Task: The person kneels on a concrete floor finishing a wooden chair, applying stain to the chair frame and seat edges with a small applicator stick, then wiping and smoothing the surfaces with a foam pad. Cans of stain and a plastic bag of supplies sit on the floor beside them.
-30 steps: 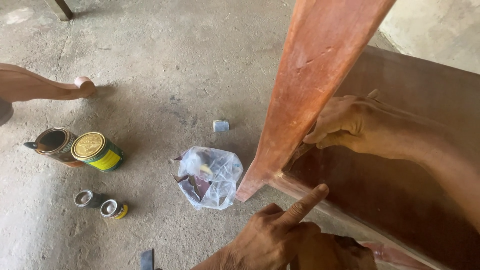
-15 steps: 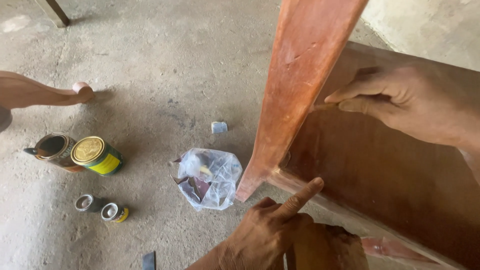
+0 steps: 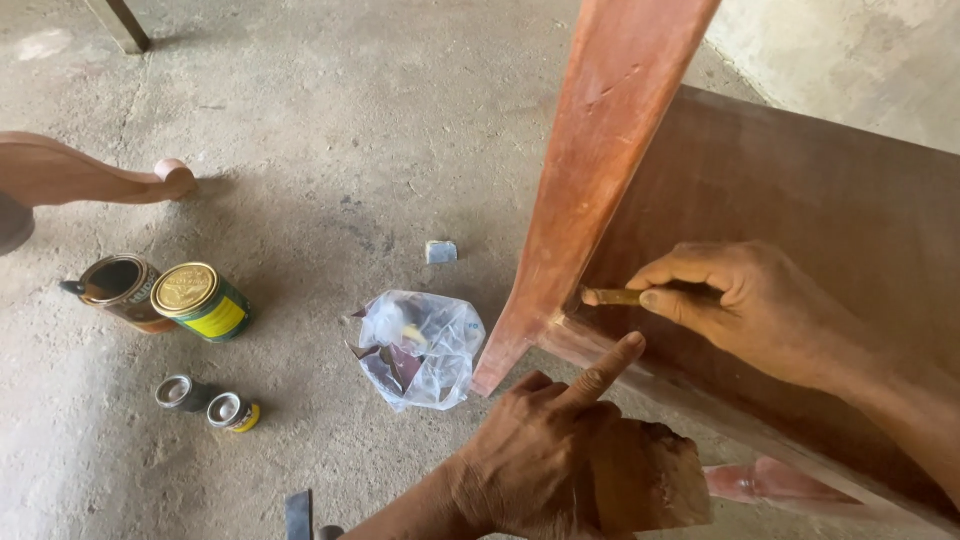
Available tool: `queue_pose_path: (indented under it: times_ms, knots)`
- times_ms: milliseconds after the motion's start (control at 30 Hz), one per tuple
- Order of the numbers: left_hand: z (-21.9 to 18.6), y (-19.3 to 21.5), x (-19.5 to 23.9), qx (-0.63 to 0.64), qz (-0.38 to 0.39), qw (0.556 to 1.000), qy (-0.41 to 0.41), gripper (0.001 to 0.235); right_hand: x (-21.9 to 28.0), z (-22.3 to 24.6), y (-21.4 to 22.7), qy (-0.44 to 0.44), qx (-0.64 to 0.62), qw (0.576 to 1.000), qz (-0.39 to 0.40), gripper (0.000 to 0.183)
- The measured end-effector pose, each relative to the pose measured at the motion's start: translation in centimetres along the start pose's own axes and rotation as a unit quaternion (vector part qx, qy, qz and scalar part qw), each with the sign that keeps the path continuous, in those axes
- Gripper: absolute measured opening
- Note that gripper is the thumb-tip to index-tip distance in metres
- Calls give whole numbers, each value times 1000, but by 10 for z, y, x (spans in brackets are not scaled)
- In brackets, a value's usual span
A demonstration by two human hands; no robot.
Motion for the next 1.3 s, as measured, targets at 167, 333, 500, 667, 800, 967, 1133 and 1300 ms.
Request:
queue_pose_path:
  times_ms: [167,333,500,667,800,967,1133,1300]
  knots:
    - [2,1,5,-23,1,1000,-15,78,-1,20,9,103,-12,993,-62,24]
    - [6,2,7,-28,7,999,-24,71,7,24,5,-56,-6,998,-35,26]
    - [7,8,9,-44,-4,998,-42,61,13,25,-8,-5,-31,998,-63,30]
    - [7,10,12,-40,-3,999,-30,73,24,61,-16,161,99,976,-113,26]
    - [7,8,17,-43,-5,999,-32,65,33,61,-24,193,84,966,-147,24]
    - [7,11,20,-60,-3,998,-36,62,43,67,-33,55,3,983,-173,30]
    - [8,14,24,-111,18,993,-34,72,50,77,-38,81,45,974,-209,31]
    - [20,22,48,-127,-2,990,-54,106,46,78,-42,58,49,976,-203,29]
Point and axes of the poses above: each hand's wrist, its own x-axis away from the middle knuckle, its own y-axis out of the back of the hand, z = x × y, the point moved 2 cm from there along -x, towards the middle knuckle, and after that the axes turned 3 degrees about y, right-handed, at the moved point
